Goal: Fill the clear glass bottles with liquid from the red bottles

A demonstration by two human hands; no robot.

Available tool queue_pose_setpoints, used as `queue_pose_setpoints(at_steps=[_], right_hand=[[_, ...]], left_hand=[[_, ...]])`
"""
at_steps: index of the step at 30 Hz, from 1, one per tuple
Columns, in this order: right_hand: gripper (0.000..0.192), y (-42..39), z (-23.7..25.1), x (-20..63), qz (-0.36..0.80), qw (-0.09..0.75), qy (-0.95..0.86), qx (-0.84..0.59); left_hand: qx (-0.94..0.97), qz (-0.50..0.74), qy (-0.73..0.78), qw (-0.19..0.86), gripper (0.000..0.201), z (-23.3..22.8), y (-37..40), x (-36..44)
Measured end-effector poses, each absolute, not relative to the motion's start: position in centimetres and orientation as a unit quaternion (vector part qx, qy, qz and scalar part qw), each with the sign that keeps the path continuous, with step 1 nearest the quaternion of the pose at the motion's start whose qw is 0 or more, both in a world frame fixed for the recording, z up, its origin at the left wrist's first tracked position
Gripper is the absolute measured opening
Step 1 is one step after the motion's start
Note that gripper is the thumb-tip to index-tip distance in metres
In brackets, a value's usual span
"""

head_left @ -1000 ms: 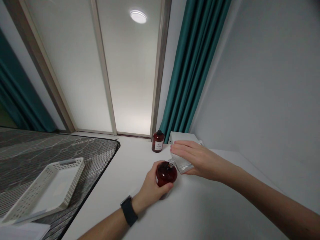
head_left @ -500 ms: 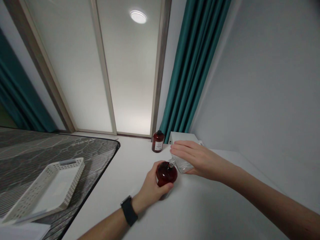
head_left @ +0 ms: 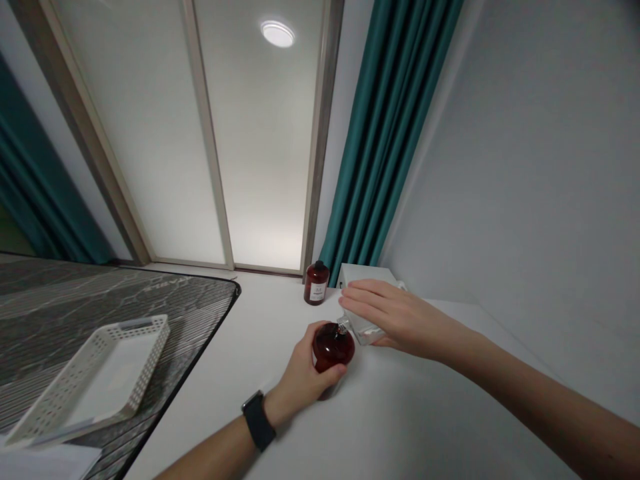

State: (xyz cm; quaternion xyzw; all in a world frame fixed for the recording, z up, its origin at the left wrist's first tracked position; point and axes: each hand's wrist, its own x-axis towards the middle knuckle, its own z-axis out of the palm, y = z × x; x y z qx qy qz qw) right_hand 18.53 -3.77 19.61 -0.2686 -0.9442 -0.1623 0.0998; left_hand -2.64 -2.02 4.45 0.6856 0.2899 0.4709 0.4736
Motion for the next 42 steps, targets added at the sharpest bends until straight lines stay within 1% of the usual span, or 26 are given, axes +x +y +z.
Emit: queue_pose_setpoints(at_steps=[18, 26, 42], right_hand=[[0.078, -3.6, 19.4, 18.5, -0.208, 0.110, -0.937, -0.256], [0.069, -3.7, 19.8, 18.1, -0.214, 0.109, -0.936, -0.257], [0.073, -3.6, 20.4, 17.7, -0.215, 0.103, -0.941, -0.241]], left_hand=[[0.688, 0.470, 0.284, 0.475, 0.062, 4.1, -2.0, -2.7], [0.685, 0.477, 0.282, 0.473, 0.062, 4.0, -1.8, -2.8], [0.683, 0.483, 0.286, 0.467, 0.062, 4.1, -1.8, -2.8]])
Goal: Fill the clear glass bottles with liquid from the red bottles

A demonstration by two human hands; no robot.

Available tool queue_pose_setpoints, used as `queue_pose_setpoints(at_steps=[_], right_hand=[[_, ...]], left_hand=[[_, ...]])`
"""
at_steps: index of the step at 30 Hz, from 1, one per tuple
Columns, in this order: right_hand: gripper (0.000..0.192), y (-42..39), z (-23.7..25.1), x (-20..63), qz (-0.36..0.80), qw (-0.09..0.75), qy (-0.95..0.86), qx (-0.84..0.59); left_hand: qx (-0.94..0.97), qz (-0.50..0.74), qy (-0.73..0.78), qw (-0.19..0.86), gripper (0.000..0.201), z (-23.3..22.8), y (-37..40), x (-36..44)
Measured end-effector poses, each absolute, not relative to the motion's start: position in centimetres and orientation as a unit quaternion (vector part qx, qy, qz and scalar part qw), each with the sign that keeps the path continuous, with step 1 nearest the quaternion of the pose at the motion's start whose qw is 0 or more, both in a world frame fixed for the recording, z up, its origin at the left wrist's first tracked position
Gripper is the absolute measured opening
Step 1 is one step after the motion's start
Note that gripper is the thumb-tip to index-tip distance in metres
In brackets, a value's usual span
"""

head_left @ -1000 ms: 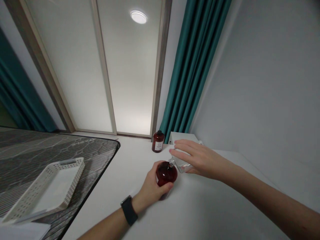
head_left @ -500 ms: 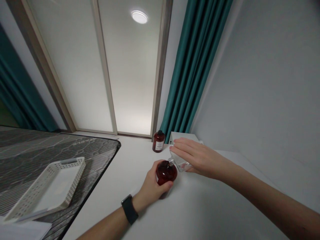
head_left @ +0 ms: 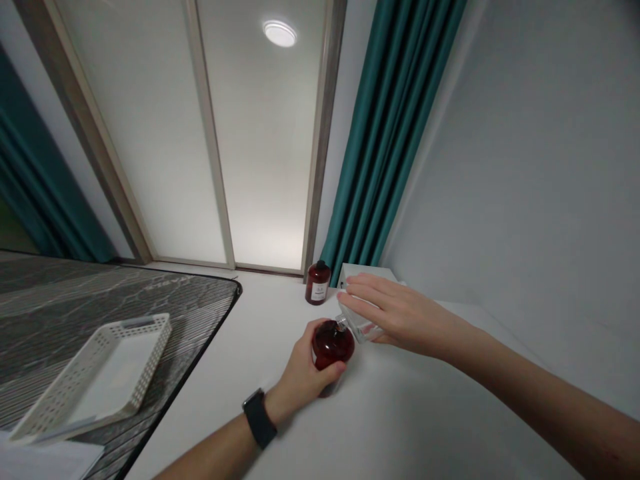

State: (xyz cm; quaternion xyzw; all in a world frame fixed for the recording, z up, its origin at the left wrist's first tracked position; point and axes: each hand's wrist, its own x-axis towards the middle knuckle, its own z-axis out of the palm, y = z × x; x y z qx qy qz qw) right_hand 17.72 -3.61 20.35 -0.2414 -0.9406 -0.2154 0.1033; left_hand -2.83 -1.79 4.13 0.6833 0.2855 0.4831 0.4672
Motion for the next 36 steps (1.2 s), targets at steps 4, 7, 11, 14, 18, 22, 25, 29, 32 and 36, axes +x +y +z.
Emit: queue_pose_setpoints(at_steps=[4, 7, 11, 14, 18, 22, 25, 29, 32, 36], right_hand=[[0.074, -3.6, 20.6, 17.5, -0.223, 0.095, -0.940, -0.239], [0.074, -3.6, 20.7, 17.5, -0.229, 0.088, -0.940, -0.238], [0.075, -3.6, 20.8, 17.4, -0.227, 0.080, -0.941, -0.239], [0.075, -3.6, 20.9, 17.4, -0.220, 0.077, -0.943, -0.236], [0.077, -3.6, 21.2, 17.1, -0.225, 0.066, -0.944, -0.234], [0.079, -3.7, 21.5, 17.0, -0.229, 0.057, -0.944, -0.231], [0.077, -3.7, 21.5, 16.9, -0.230, 0.056, -0.944, -0.229], [0.076, -3.6, 21.5, 17.0, -0.232, 0.053, -0.944, -0.228], [0.076, -3.5, 21.4, 17.0, -0.236, 0.047, -0.944, -0.227], [0.075, -3.5, 21.4, 17.0, -0.235, 0.042, -0.943, -0.232]], left_hand=[[0.682, 0.485, 0.284, 0.468, 0.062, 4.2, -1.8, -2.8], [0.681, 0.486, 0.283, 0.469, 0.062, 4.3, -1.8, -2.8], [0.684, 0.483, 0.286, 0.465, 0.061, 4.4, -2.0, -2.9], [0.684, 0.483, 0.288, 0.465, 0.061, 4.4, -2.0, -2.9], [0.685, 0.486, 0.282, 0.464, 0.061, 4.3, -1.9, -2.9], [0.683, 0.490, 0.275, 0.467, 0.061, 4.1, -1.8, -2.9], [0.682, 0.490, 0.280, 0.465, 0.061, 4.1, -1.8, -2.9], [0.681, 0.488, 0.282, 0.467, 0.061, 4.2, -1.9, -2.9], [0.684, 0.485, 0.283, 0.466, 0.061, 4.2, -1.8, -2.9], [0.685, 0.484, 0.288, 0.462, 0.061, 4.2, -1.8, -2.9]])
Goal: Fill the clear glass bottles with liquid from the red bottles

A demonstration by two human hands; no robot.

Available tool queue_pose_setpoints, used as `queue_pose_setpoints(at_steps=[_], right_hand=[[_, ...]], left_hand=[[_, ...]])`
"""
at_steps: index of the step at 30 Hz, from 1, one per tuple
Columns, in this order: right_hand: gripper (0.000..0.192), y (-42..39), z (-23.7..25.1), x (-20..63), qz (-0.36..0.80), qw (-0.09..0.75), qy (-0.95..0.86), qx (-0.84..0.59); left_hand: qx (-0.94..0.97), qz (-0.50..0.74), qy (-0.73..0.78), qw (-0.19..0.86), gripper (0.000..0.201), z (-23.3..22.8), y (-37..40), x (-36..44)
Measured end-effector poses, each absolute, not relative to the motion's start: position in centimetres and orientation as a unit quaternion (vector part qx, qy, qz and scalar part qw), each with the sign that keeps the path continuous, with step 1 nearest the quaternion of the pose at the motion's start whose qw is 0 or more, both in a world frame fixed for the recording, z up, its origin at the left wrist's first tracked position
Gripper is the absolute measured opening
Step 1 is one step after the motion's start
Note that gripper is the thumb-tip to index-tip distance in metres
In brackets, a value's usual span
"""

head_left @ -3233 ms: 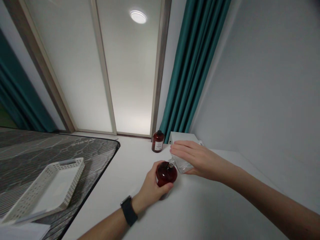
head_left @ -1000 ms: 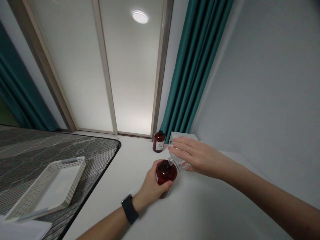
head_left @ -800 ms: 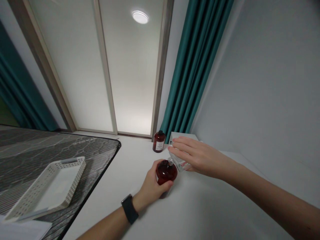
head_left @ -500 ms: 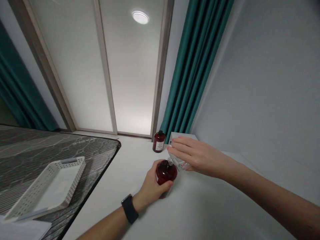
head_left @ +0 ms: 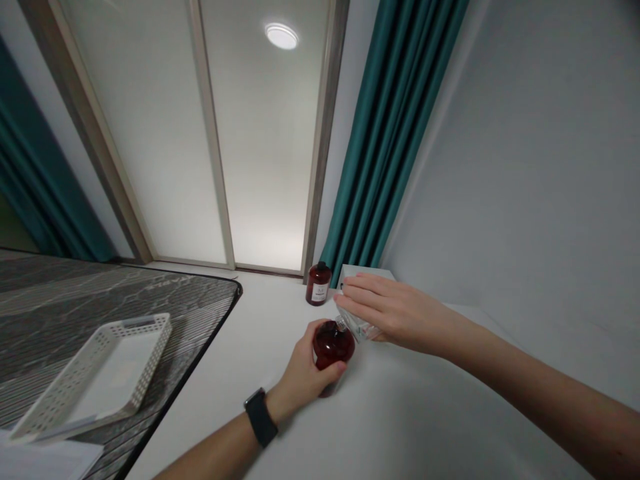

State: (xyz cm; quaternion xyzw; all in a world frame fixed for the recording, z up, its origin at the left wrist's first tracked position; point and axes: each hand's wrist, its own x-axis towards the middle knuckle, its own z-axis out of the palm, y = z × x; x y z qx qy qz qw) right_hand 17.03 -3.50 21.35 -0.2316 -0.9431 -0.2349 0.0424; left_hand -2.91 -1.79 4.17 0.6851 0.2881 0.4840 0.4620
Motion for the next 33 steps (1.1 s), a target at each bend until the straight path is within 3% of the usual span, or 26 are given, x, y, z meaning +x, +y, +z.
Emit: queue_pose_setpoints(at_steps=[18, 33], right_hand=[[0.076, -3.56, 21.92, 16.44, -0.257, 0.017, -0.942, -0.215], [0.054, -3.59, 22.09, 16.23, -0.272, 0.025, -0.942, -0.196]], left_hand=[[0.681, 0.489, 0.281, 0.467, 0.059, 4.18, -1.89, -2.86], [0.683, 0.487, 0.285, 0.464, 0.058, 4.31, -1.86, -2.88]])
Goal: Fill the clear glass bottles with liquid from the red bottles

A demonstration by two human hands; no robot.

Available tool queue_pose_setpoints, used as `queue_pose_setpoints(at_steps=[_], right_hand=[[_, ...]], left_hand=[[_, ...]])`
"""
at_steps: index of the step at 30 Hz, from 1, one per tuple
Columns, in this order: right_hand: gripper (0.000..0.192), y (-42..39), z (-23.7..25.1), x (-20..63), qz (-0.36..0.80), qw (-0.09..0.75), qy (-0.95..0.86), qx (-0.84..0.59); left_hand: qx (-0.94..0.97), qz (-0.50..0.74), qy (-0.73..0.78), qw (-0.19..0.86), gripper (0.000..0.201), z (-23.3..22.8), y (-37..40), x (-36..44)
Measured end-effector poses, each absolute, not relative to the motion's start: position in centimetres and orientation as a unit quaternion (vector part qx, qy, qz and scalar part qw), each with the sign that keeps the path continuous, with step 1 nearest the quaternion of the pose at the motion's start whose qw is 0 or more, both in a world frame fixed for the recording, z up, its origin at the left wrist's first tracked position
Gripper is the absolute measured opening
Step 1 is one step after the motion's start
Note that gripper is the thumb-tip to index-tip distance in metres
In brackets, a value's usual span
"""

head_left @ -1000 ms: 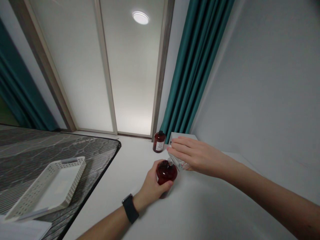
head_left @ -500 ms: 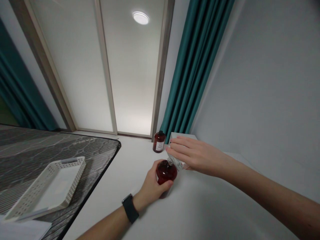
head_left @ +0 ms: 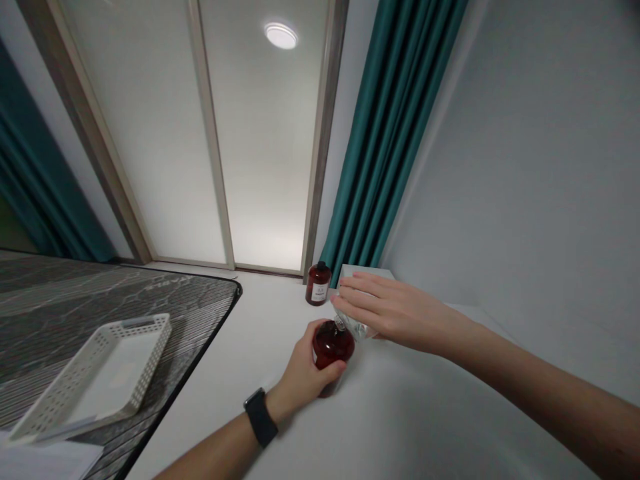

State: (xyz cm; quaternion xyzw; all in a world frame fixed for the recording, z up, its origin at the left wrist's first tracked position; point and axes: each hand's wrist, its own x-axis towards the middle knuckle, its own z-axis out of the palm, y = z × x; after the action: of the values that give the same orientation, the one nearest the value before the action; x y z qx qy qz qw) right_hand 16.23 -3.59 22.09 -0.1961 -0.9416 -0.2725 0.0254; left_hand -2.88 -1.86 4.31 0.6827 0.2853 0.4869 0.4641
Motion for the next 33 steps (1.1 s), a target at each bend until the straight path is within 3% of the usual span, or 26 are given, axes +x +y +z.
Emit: queue_pose_setpoints(at_steps=[8, 17, 26, 33], right_hand=[[0.081, -3.5, 21.8, 16.6, -0.217, 0.048, -0.947, -0.233], [0.077, -3.5, 20.1, 17.8, -0.113, 0.120, -0.940, -0.299], [0.081, -3.4, 14.4, 20.1, 0.052, 0.297, -0.840, -0.451], [0.068, -1.3, 6.1, 20.6, 0.259, 0.476, -0.642, -0.542]], left_hand=[[0.681, 0.488, 0.268, 0.475, 0.060, 4.2, -1.9, -2.9], [0.678, 0.486, 0.251, 0.491, 0.063, 3.8, -1.7, -3.1], [0.685, 0.480, 0.266, 0.480, 0.062, 3.8, -1.0, -3.4], [0.688, 0.473, 0.287, 0.471, 0.061, 4.0, -0.3, -3.5]])
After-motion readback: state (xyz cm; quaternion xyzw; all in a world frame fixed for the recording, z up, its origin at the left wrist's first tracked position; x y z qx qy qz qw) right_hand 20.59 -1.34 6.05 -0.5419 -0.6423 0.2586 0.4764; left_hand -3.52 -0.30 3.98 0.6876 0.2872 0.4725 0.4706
